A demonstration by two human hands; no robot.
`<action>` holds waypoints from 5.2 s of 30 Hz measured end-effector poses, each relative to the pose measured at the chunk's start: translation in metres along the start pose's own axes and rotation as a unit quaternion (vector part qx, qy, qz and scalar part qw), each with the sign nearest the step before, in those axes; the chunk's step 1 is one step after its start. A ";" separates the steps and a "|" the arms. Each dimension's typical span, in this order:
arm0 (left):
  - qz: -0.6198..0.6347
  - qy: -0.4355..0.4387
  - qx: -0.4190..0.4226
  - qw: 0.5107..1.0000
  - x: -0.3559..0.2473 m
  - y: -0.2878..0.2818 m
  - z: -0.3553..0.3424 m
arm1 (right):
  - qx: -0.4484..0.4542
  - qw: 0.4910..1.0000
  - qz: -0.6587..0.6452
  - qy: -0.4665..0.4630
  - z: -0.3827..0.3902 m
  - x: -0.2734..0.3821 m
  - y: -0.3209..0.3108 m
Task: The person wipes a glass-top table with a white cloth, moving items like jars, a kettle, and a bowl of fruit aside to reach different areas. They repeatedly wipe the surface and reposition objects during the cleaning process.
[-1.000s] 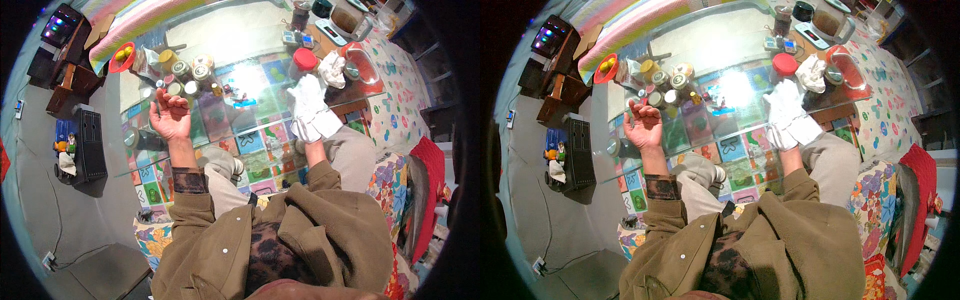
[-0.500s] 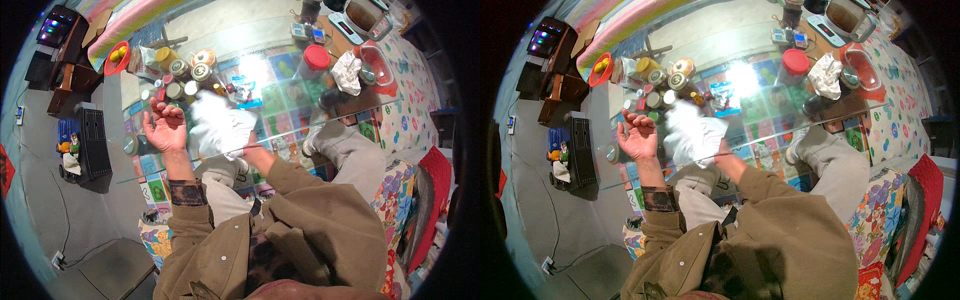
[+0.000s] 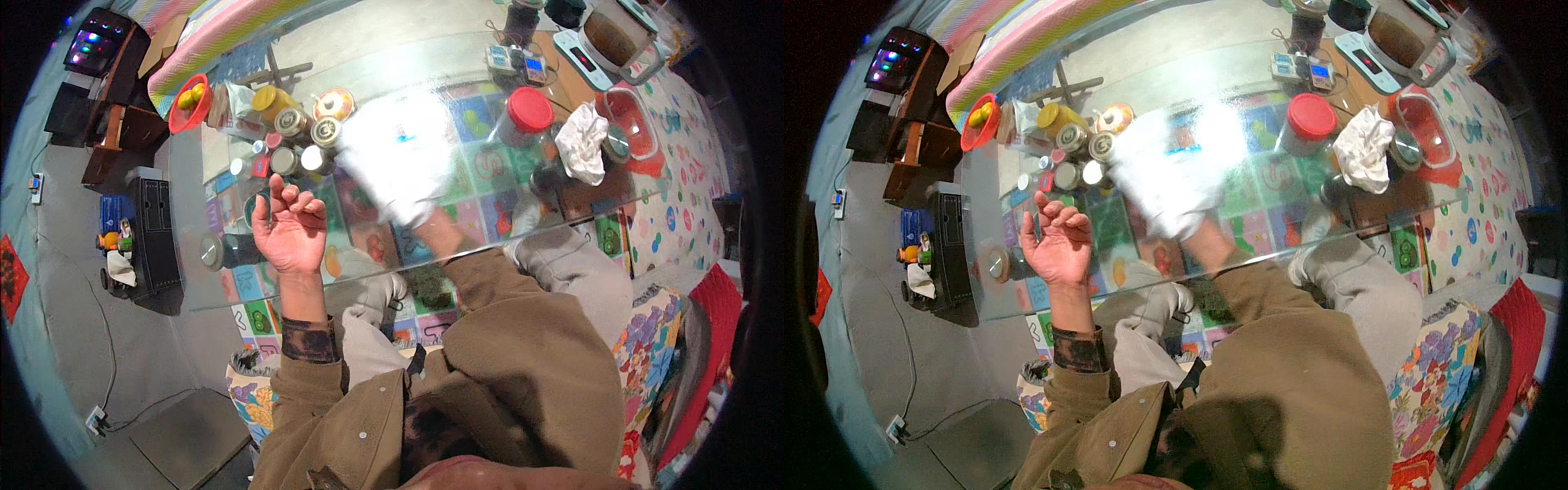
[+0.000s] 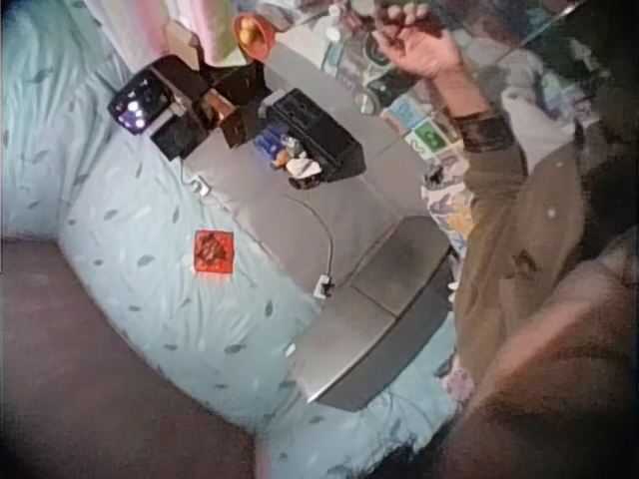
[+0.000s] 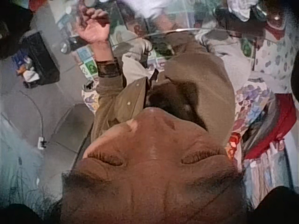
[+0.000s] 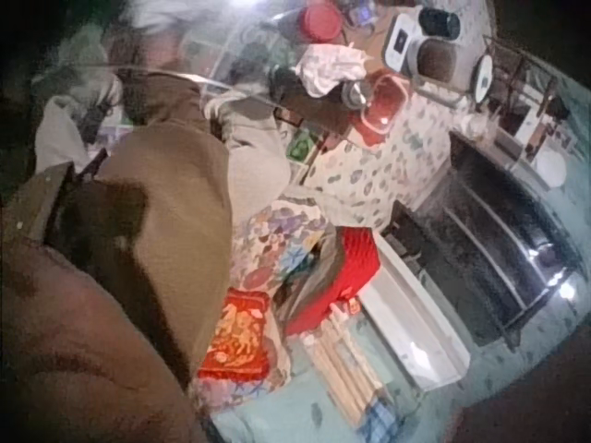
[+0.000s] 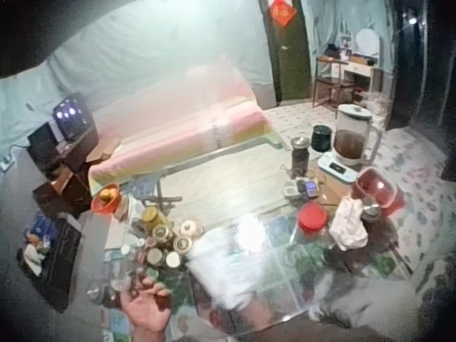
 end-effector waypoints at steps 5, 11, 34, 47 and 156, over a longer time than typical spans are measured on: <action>-0.001 0.002 -0.021 1.000 0.010 -0.001 -0.009 | 0.039 0.990 -0.045 0.126 -0.017 -0.024 0.017; 0.056 -0.028 -0.009 0.998 0.022 0.011 0.000 | -0.011 0.989 0.026 -0.143 -0.088 0.211 -0.029; 0.040 -0.041 -0.087 0.995 0.052 0.001 -0.001 | -0.025 0.974 -0.007 -0.226 -0.169 0.236 -0.019; -0.015 -0.038 -0.128 0.991 0.058 -0.008 -0.005 | 0.073 0.990 -0.115 0.027 -0.153 0.094 0.045; -0.312 -0.144 0.077 0.936 0.069 -0.039 0.049 | 0.216 0.975 -0.058 0.017 0.121 0.472 -0.052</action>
Point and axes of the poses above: each hand's wrist, its own z-axis away from the middle knuckle, its own y-axis out of the palm, x = y × z, the point moved 8 cm from there along -z, towards the middle knuckle, and after that the axes turned 2 degrees about -x, right-handed, at the moved point
